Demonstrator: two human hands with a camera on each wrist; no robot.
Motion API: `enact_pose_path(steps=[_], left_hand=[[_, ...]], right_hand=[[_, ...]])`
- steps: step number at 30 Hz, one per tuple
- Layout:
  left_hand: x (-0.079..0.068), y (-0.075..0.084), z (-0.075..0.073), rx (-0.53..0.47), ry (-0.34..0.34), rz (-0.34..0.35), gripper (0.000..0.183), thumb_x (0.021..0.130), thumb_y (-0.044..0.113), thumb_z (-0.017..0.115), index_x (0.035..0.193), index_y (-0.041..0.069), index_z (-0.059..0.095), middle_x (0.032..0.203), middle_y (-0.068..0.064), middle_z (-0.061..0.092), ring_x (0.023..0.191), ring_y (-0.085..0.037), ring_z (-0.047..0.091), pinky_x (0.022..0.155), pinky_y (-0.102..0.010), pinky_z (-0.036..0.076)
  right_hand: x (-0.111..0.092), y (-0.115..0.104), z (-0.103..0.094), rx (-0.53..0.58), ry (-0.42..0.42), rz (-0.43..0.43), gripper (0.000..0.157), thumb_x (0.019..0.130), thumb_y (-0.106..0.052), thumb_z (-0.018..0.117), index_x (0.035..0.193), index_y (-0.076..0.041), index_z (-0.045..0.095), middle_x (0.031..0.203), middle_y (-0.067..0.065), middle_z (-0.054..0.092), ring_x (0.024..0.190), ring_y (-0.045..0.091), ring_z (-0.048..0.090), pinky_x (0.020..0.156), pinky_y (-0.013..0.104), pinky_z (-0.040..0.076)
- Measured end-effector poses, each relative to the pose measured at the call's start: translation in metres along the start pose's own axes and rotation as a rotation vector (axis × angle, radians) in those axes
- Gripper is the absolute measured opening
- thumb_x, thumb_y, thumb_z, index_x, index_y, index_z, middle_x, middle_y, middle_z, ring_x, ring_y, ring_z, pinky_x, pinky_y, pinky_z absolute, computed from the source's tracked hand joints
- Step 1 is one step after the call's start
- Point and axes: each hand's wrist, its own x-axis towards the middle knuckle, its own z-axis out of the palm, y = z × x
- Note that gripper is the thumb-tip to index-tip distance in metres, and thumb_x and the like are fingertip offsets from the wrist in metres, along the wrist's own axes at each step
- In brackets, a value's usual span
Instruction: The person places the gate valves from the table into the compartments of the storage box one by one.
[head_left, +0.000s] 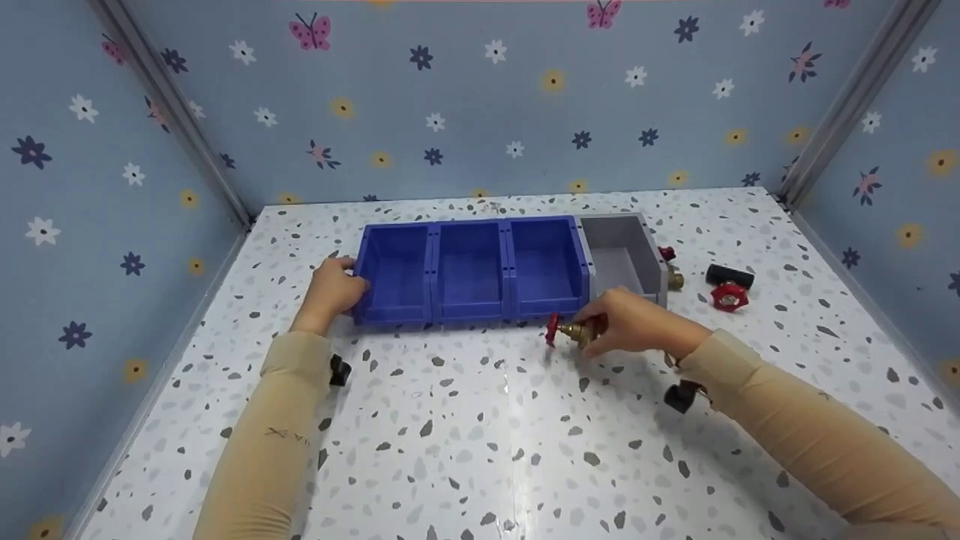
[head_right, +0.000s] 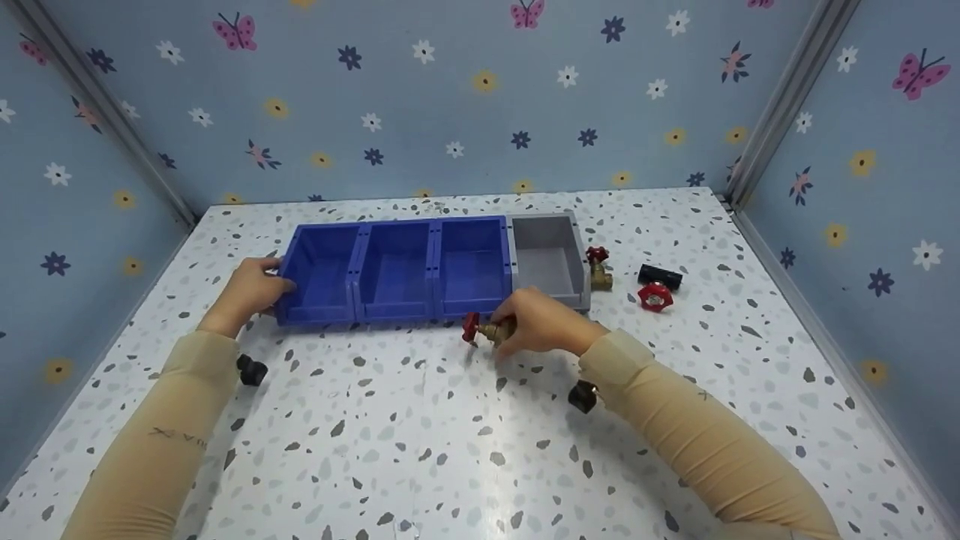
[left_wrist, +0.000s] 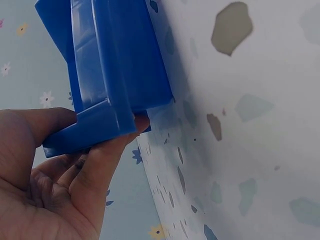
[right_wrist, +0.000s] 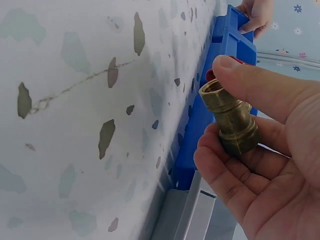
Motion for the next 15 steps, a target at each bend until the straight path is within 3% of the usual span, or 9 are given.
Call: enact_pose_path(steps=[6, 15], left_hand=[[0.0007, 0.0003, 0.0000, 0.011, -0.006, -0.011, 0.059, 0.096, 0.007, 0.052, 0.153, -0.010, 0.053, 0.143, -0.034, 0.063, 0.104, -0.035, 0.071, 0.065, -0.030, 0.063], [-0.0003, 0.0014, 0.0007, 0.027, -0.010, -0.024, 0.062, 0.096, 0.008, 0.051, 0.156, -0.009, 0.050, 0.147, -0.034, 0.062, 0.109, -0.037, 0.073, 0.075, -0.035, 0.066]], right_hand=[[-0.0006, -0.0021, -0.0037, 0.032, 0.022, 0.018, 0.045, 0.083, -0.006, 0.092, 0.124, 0.004, 0.079, 0.087, 0.007, 0.080, 0.073, 0.011, 0.067, 0.067, 0.024, 0.057], [0.0001, -0.0040, -0.0085, 0.038, 0.075, 0.043, 0.053, 0.083, -0.017, 0.094, 0.129, 0.004, 0.077, 0.093, 0.009, 0.080, 0.076, 0.012, 0.067, 0.068, 0.023, 0.057]])
